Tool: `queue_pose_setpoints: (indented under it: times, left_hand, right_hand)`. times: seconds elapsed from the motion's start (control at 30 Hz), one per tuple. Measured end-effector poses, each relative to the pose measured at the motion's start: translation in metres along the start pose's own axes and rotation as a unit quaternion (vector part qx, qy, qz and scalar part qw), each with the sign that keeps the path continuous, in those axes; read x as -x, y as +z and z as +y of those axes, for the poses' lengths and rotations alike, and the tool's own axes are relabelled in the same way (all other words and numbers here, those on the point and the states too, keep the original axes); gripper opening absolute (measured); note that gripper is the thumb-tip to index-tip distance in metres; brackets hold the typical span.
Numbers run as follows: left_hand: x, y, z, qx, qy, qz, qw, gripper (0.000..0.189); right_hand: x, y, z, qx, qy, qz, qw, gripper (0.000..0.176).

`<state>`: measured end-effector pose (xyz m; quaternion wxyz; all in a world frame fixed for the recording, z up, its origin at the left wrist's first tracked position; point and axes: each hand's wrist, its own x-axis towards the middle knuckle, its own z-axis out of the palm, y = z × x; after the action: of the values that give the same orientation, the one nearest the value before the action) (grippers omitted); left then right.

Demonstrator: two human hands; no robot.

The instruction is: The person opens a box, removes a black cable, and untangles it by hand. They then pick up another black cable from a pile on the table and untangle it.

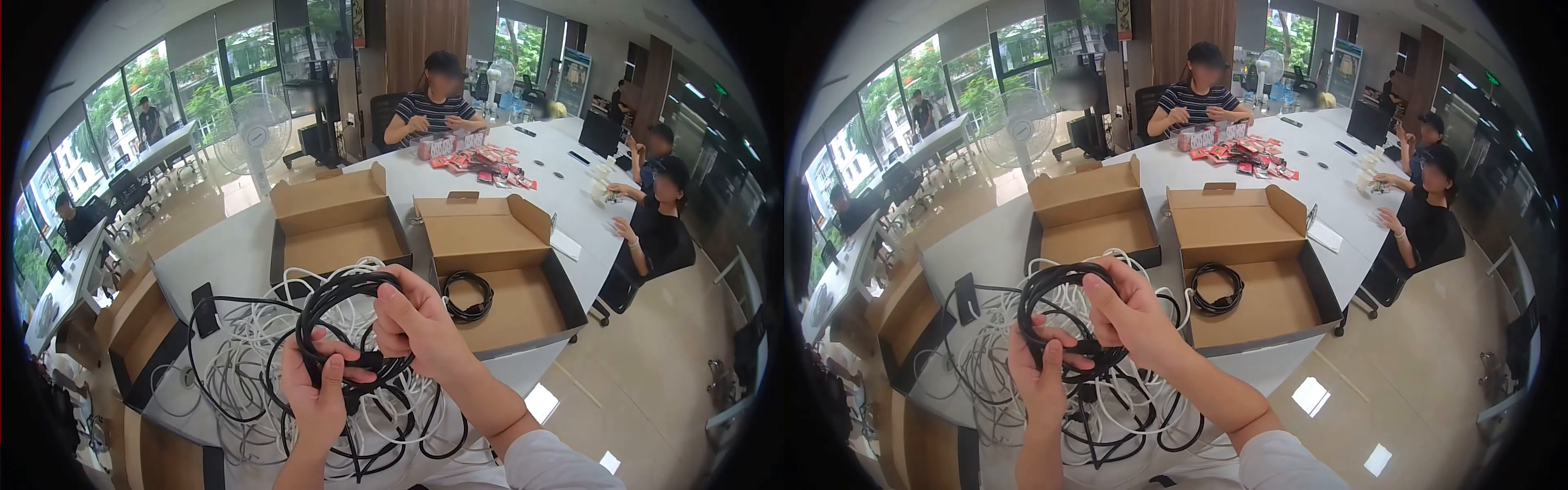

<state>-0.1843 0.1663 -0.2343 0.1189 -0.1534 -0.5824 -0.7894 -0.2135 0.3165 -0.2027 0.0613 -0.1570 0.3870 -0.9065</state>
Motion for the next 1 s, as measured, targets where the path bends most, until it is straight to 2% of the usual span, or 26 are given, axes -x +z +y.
queue_pose_setpoints:
  times: [0.1, 0.2, 0.3, 0.33, 0.4, 0.43, 0.5, 0.53, 0.6, 0.7, 0.8, 0.87, 0.97, 1.0]
  left_hand:
    - [0.002, 0.001, -0.002, 0.000, 0.021, -0.003, 1.000, 0.034]
    - [-0.004, 0.002, -0.014, -0.046, 0.076, 0.046, 0.995, 0.025]
    - [-0.007, -0.006, -0.011, -0.131, 0.076, 0.005, 0.989, 0.020]
    - [-0.008, -0.006, -0.009, -0.158, 0.068, -0.011, 0.985, 0.020]
    - [-0.004, -0.007, 0.002, -0.194, 0.018, -0.039, 0.980, 0.025]
    - [-0.003, -0.007, 0.001, -0.216, 0.030, -0.054, 0.974, 0.023]
    - [-0.002, -0.007, 0.004, -0.300, 0.064, -0.061, 0.950, 0.021]
    - [-0.001, -0.004, 0.008, -0.351, 0.110, -0.074, 0.927, 0.022]
    - [0.001, -0.004, 0.009, -0.365, 0.110, -0.094, 0.920, 0.024]
    - [0.003, -0.011, 0.002, -0.448, 0.166, -0.104, 0.872, 0.027]
    - [0.005, -0.006, 0.003, -0.323, 0.085, -0.119, 0.935, 0.031]
    - [0.005, -0.007, 0.000, -0.340, 0.101, -0.101, 0.929, 0.032]
    - [0.003, -0.015, -0.009, -0.332, 0.122, -0.041, 0.935, 0.033]
    - [0.002, -0.018, -0.012, -0.322, 0.128, -0.016, 0.938, 0.033]
  right_hand:
    - [0.002, 0.002, 0.001, 0.025, -0.009, -0.005, 1.000, 0.016]
    - [0.007, 0.004, 0.003, 0.063, -0.010, -0.020, 0.998, 0.015]
    - [0.011, 0.005, 0.000, 0.108, -0.049, -0.001, 0.993, 0.014]
    - [0.012, 0.006, -0.008, 0.152, -0.035, 0.018, 0.988, 0.015]
    - [0.011, 0.005, -0.008, 0.183, -0.089, 0.039, 0.978, 0.015]
    - [0.011, 0.001, -0.008, 0.199, -0.107, 0.023, 0.974, 0.015]
    - [0.009, -0.006, -0.009, 0.202, -0.127, -0.010, 0.971, 0.017]
    - [0.010, -0.007, -0.011, 0.187, -0.130, -0.031, 0.973, 0.019]
    - [0.014, -0.005, -0.021, 0.214, -0.130, -0.030, 0.968, 0.020]
    - [0.013, -0.005, -0.024, 0.229, -0.135, -0.030, 0.963, 0.020]
    - [0.010, -0.009, -0.019, 0.225, -0.146, -0.026, 0.963, 0.021]
    - [0.007, -0.008, -0.013, 0.209, -0.161, -0.018, 0.964, 0.021]
    - [0.011, -0.005, -0.019, 0.118, -0.004, -0.030, 0.993, 0.022]
    - [0.011, -0.003, -0.019, 0.115, -0.003, -0.041, 0.993, 0.023]
